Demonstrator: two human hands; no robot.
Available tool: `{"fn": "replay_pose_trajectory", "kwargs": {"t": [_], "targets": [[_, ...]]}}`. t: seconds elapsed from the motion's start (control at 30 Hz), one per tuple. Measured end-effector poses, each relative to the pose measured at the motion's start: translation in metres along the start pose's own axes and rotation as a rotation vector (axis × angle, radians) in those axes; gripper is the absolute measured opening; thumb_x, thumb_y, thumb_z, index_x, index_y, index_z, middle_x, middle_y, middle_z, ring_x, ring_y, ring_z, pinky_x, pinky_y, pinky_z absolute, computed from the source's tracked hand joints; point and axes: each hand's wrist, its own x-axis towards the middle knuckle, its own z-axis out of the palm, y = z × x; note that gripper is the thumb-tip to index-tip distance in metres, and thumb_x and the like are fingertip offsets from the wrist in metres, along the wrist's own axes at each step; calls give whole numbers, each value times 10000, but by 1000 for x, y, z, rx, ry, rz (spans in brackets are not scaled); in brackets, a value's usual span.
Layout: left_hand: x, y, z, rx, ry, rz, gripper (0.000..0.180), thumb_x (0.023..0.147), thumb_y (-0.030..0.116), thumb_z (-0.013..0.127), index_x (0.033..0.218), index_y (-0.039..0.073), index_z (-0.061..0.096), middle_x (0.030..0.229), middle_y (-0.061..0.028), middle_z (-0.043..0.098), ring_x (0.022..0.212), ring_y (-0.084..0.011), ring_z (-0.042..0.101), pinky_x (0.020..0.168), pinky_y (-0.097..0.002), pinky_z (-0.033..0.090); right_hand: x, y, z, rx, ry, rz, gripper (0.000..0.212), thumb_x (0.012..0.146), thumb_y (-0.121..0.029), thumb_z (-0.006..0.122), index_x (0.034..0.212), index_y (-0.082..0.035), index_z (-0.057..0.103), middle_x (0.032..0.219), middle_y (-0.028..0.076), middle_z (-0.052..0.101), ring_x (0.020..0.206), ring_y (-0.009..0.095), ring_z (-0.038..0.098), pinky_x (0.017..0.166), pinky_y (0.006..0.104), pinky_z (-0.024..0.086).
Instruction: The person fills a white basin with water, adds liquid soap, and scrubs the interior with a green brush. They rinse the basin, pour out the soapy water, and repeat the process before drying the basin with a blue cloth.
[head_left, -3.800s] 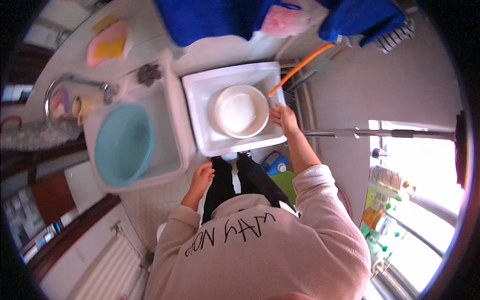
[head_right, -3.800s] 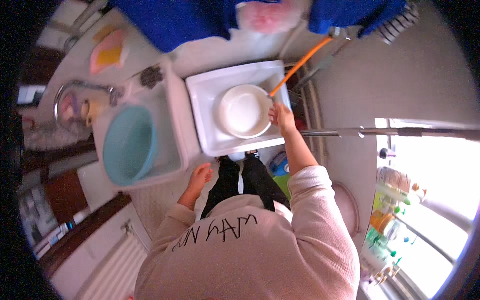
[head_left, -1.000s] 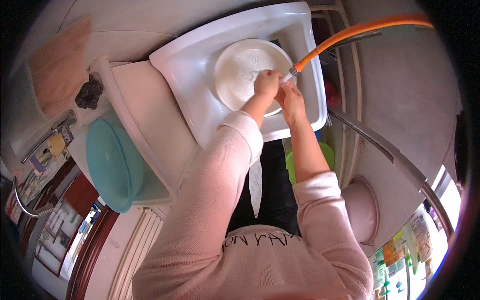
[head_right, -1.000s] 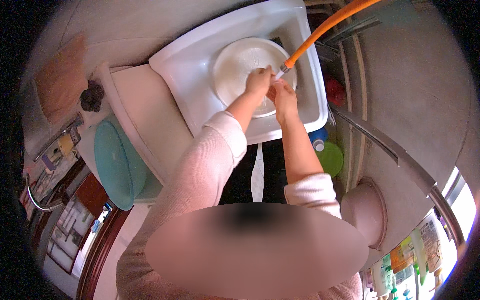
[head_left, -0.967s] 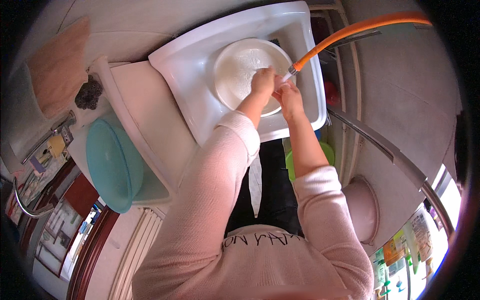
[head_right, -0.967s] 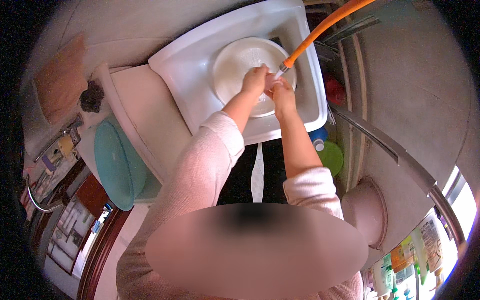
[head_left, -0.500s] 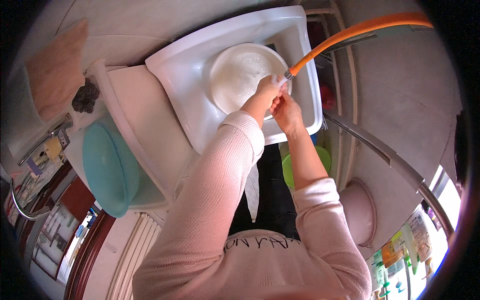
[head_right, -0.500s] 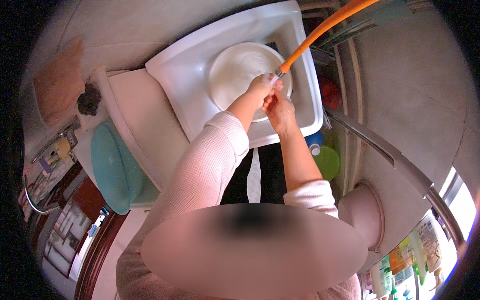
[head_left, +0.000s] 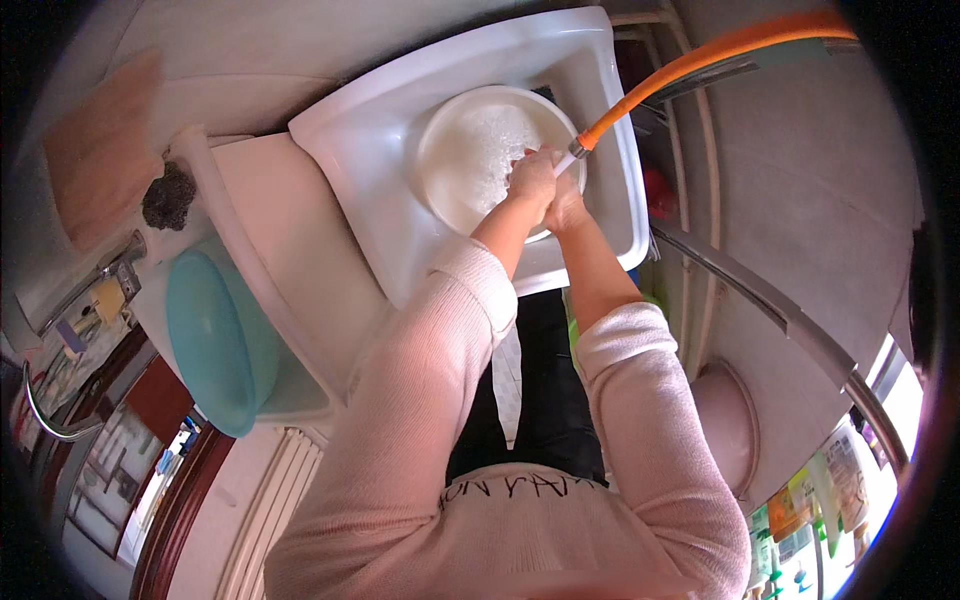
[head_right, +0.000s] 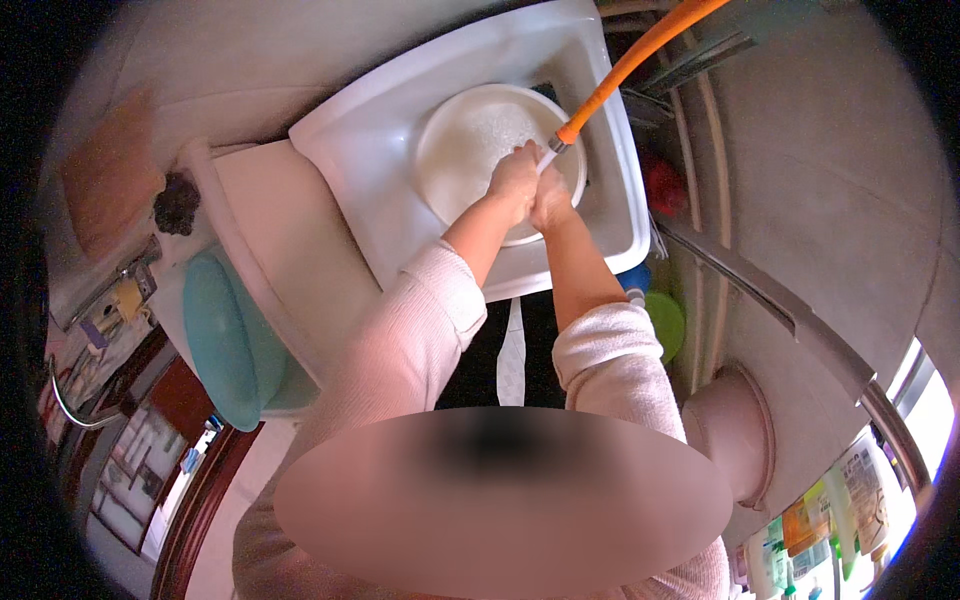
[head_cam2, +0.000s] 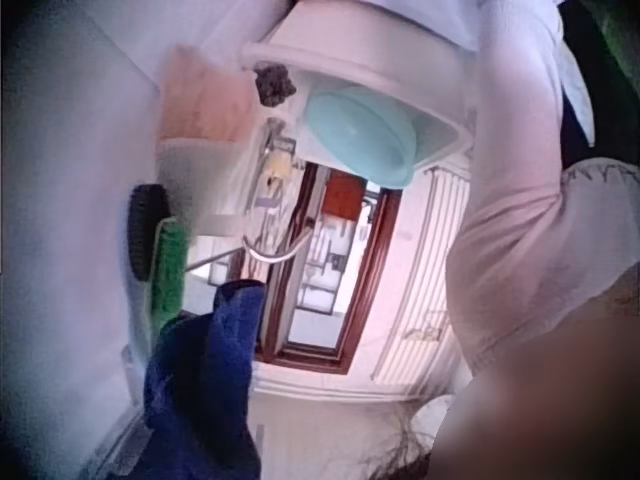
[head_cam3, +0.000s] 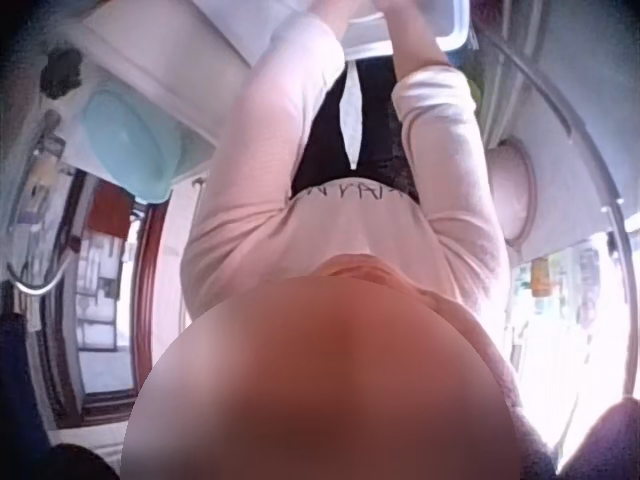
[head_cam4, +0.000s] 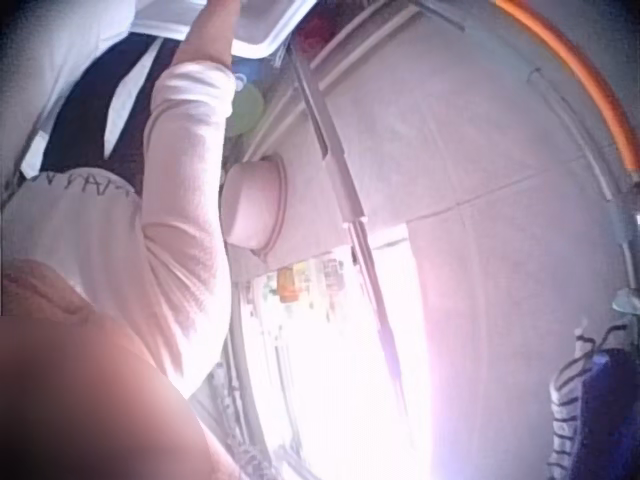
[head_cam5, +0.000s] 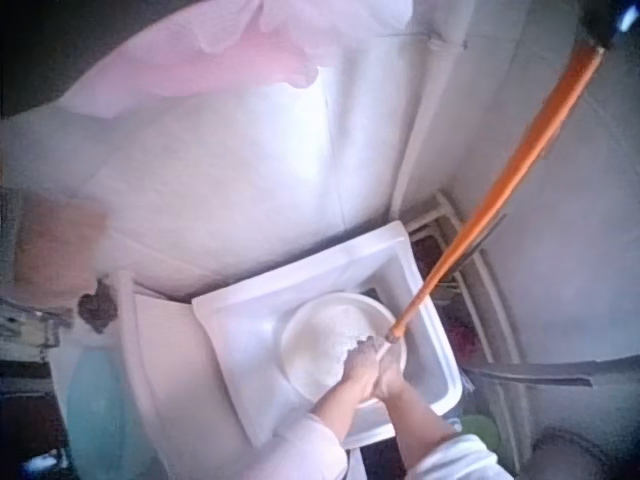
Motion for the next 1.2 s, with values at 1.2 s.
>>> {"fn": "replay_pose_trajectory", "kwargs": {"t": [1.2], "targets": [[-35,38,-8,-619,35,-499,471,843,428,409,1080,26,478,994,-115,535,857,-218,547,719,-352,455,61,-4,-8,-743,351,-191,272,805,-214,457,992,-55,575,899,107,592,866,209,543,762,287,415]]}}
